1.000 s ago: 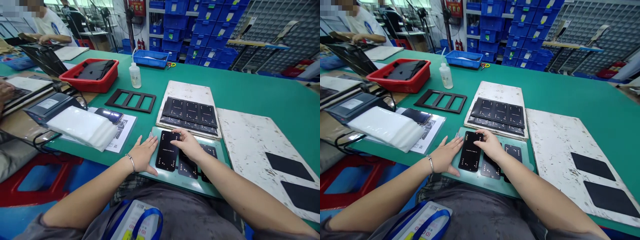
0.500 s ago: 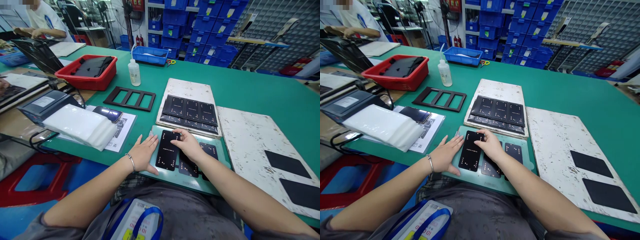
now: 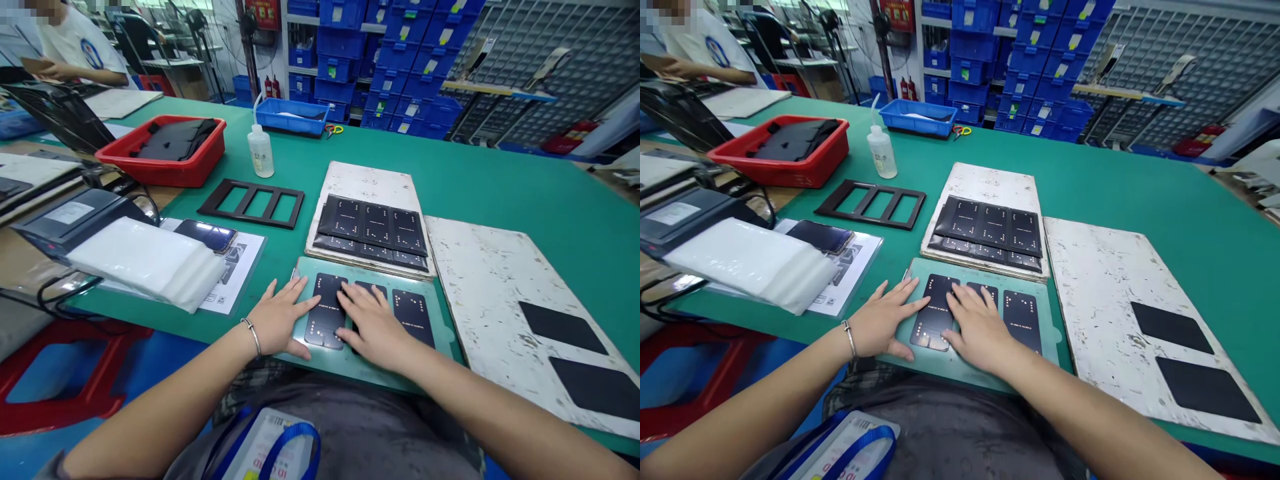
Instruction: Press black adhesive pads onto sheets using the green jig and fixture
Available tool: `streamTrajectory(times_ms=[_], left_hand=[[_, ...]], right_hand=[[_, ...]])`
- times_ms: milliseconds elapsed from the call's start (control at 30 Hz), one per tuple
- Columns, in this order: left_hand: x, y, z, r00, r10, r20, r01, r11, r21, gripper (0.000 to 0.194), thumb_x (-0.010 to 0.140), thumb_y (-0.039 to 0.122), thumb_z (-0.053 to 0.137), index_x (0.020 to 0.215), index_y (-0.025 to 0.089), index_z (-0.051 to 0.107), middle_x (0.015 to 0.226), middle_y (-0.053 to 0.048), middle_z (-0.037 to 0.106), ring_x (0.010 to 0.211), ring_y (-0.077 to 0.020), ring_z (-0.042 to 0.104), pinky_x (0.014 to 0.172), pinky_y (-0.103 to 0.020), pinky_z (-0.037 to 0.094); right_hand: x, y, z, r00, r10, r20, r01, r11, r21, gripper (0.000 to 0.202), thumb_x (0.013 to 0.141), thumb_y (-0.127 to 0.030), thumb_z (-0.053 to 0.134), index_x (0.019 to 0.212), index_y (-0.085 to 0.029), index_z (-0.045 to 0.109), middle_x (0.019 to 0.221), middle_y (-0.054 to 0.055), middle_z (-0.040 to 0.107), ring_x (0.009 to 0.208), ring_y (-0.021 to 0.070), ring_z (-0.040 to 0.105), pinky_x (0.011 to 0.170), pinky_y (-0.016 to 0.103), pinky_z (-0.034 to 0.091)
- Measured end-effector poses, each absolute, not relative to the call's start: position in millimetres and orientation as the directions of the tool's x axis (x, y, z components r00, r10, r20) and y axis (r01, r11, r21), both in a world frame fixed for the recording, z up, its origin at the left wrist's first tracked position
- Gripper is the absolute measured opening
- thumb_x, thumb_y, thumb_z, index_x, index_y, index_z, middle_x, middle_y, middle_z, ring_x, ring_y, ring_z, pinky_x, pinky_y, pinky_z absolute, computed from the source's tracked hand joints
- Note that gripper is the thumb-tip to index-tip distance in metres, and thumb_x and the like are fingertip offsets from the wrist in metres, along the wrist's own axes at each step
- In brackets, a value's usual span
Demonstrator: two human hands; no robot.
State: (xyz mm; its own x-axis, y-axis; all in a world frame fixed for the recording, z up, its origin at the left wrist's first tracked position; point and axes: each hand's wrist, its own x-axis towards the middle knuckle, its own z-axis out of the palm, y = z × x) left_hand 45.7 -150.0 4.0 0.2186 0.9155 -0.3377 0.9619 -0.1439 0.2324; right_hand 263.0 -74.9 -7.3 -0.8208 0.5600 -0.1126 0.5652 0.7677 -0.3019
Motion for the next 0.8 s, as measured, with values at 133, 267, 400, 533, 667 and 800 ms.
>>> streamTrajectory(times_ms=[133, 267, 400, 533, 667, 800], left_hand=[[46.8, -147.9, 5.8, 0.214, 0.912, -0.349, 0.966, -0.144, 0.214, 0.11, 0.049, 0.074, 0.066, 0.141, 0.03, 0.025, 0.152, -0.013, 0.004, 0.137, -0.0361, 0.007, 0.106, -0.061, 0.005], [51.3, -144.5, 13.1, 0.21, 0.906, -0.367, 0.974, -0.162, 0.158, 0.108, 0.051, 0.071, 0.068, 0.141, 0.025, 0.029, 0.151, -0.016, 0.008, 0.138, -0.0348, 0.007, 0.107, -0.058, 0.008], [72.9, -146.0, 20.5, 0.308, 0.885, -0.349, 0.951, -0.274, 0.145, 0.097, 0.06, 0.067, 0.065, 0.138, 0.016, 0.035, 0.147, -0.017, 0.022, 0.136, -0.0316, 0.02, 0.11, -0.053, 0.007], [108.7, -155.7, 19.8, 0.356, 0.866, -0.351, 0.934, -0.333, 0.127, 0.094, 0.067, 0.064, 0.061, 0.138, 0.01, 0.034, 0.141, -0.02, 0.035, 0.132, -0.0325, 0.031, 0.109, -0.049, 0.017], [130.3, -164.7, 8.1, 0.356, 0.867, -0.349, 0.933, -0.348, 0.088, 0.106, 0.06, 0.07, 0.063, 0.143, 0.017, 0.024, 0.142, -0.024, 0.032, 0.13, -0.041, 0.029, 0.104, -0.053, 0.023], [133.7, -168.2, -3.2, 0.364, 0.851, -0.379, 0.93, -0.358, 0.088, 0.101, 0.056, 0.072, 0.063, 0.141, 0.03, 0.028, 0.145, -0.02, 0.029, 0.132, -0.0462, 0.02, 0.102, -0.06, 0.018]], right_hand=[[277.4, -104.3, -6.8, -0.885, 0.44, -0.155, 0.466, 0.827, -0.313, 0.065, 0.084, -0.054, 0.043, 0.14, -0.02, 0.034, 0.147, 0.01, 0.027, 0.135, 0.0268, 0.024, 0.112, 0.051, 0.009], [274.4, -114.7, -13.2, -0.877, 0.457, -0.151, 0.481, 0.834, -0.27, 0.07, 0.084, -0.056, 0.043, 0.139, -0.013, 0.036, 0.145, 0.014, 0.027, 0.136, 0.0273, 0.019, 0.112, 0.052, 0.004], [268.4, -113.2, -10.8, -0.871, 0.463, -0.167, 0.492, 0.829, -0.266, 0.07, 0.085, -0.056, 0.041, 0.138, -0.011, 0.037, 0.145, 0.015, 0.027, 0.137, 0.0257, 0.017, 0.112, 0.05, -0.003], [281.2, -99.1, 9.5, -0.904, 0.397, -0.157, 0.425, 0.807, -0.41, 0.057, 0.088, -0.05, 0.041, 0.136, -0.02, 0.041, 0.143, 0.01, 0.035, 0.136, 0.0244, 0.021, 0.111, 0.052, -0.001], [324.4, -72.0, 24.9, -0.836, 0.545, -0.062, 0.501, 0.713, -0.489, 0.039, 0.09, -0.044, 0.038, 0.123, -0.031, 0.054, 0.131, 0.0, 0.053, 0.13, 0.0227, 0.036, 0.111, 0.052, 0.01], [375.1, -50.2, 16.2, -0.46, 0.887, -0.041, 0.858, 0.432, -0.279, 0.052, 0.083, -0.051, 0.047, 0.125, -0.021, 0.053, 0.131, 0.011, 0.051, 0.122, 0.0305, 0.043, 0.101, 0.049, 0.033]])
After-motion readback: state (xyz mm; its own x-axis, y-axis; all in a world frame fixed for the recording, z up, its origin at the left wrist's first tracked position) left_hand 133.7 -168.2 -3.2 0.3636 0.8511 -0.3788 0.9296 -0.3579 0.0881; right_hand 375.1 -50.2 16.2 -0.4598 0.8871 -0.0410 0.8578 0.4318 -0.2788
